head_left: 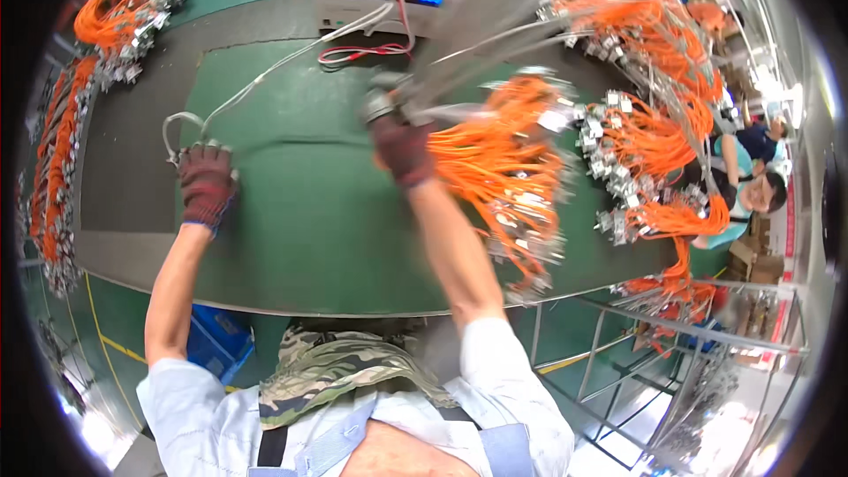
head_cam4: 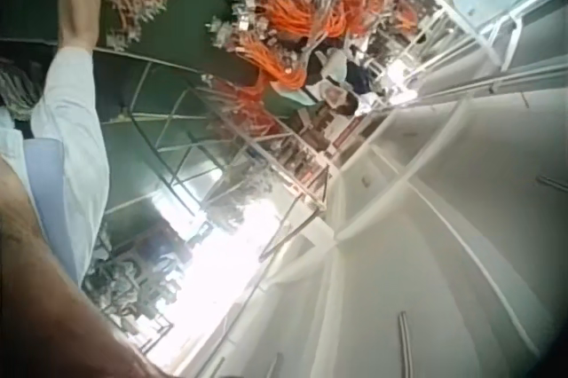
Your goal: The person is assembling and testing electrical wiring harnesses on an assembly line conveyor.
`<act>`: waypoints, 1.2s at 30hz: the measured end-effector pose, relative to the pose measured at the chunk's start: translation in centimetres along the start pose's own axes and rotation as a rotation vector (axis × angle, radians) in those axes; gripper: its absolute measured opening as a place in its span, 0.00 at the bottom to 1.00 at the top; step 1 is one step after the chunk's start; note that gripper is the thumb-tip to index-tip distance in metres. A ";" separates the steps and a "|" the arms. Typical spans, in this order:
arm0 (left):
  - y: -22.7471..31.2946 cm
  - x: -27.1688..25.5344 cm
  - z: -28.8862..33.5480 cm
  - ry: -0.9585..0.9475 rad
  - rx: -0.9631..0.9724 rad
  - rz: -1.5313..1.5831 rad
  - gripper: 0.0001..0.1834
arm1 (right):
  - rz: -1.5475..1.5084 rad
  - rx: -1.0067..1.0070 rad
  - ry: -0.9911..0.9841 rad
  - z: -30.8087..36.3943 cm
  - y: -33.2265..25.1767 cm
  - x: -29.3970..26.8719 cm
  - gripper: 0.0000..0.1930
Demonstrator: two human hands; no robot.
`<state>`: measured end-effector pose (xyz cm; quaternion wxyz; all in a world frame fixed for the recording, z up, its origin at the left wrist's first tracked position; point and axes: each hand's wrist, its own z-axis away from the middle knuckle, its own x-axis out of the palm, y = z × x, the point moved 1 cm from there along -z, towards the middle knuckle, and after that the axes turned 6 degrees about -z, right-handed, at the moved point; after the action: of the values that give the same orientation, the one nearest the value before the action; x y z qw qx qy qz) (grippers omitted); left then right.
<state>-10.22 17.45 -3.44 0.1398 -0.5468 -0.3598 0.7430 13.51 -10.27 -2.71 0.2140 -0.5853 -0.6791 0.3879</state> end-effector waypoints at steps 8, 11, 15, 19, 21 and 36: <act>8.3 -19.6 -3.6 0.533 0.222 1.724 0.39 | -0.109 -0.055 -0.275 4.7 2.2 3.9 0.17; 13.3 -22.6 -4.2 0.578 0.196 1.931 0.29 | 0.038 -0.347 0.048 5.4 0.6 3.9 0.20; 15.7 -28.6 -3.2 0.455 0.438 1.118 0.18 | 0.098 -0.189 0.007 6.8 2.4 2.1 0.21; 17.3 -26.2 -8.6 0.807 0.261 1.102 0.17 | 0.151 -0.096 -0.051 5.6 4.5 3.3 0.22; 17.3 -23.3 -10.3 0.959 0.261 1.099 0.20 | 0.231 -0.037 -0.090 5.4 6.3 2.7 0.22; 11.5 -5.9 24.6 0.154 0.564 1.200 0.09 | 0.180 0.793 0.276 45.6 -9.1 -25.0 0.12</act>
<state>-28.37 -3.55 -3.57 -0.1347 -0.6461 0.2259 0.7165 -20.63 -46.99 -19.29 0.4768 -0.5609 -0.3886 0.5541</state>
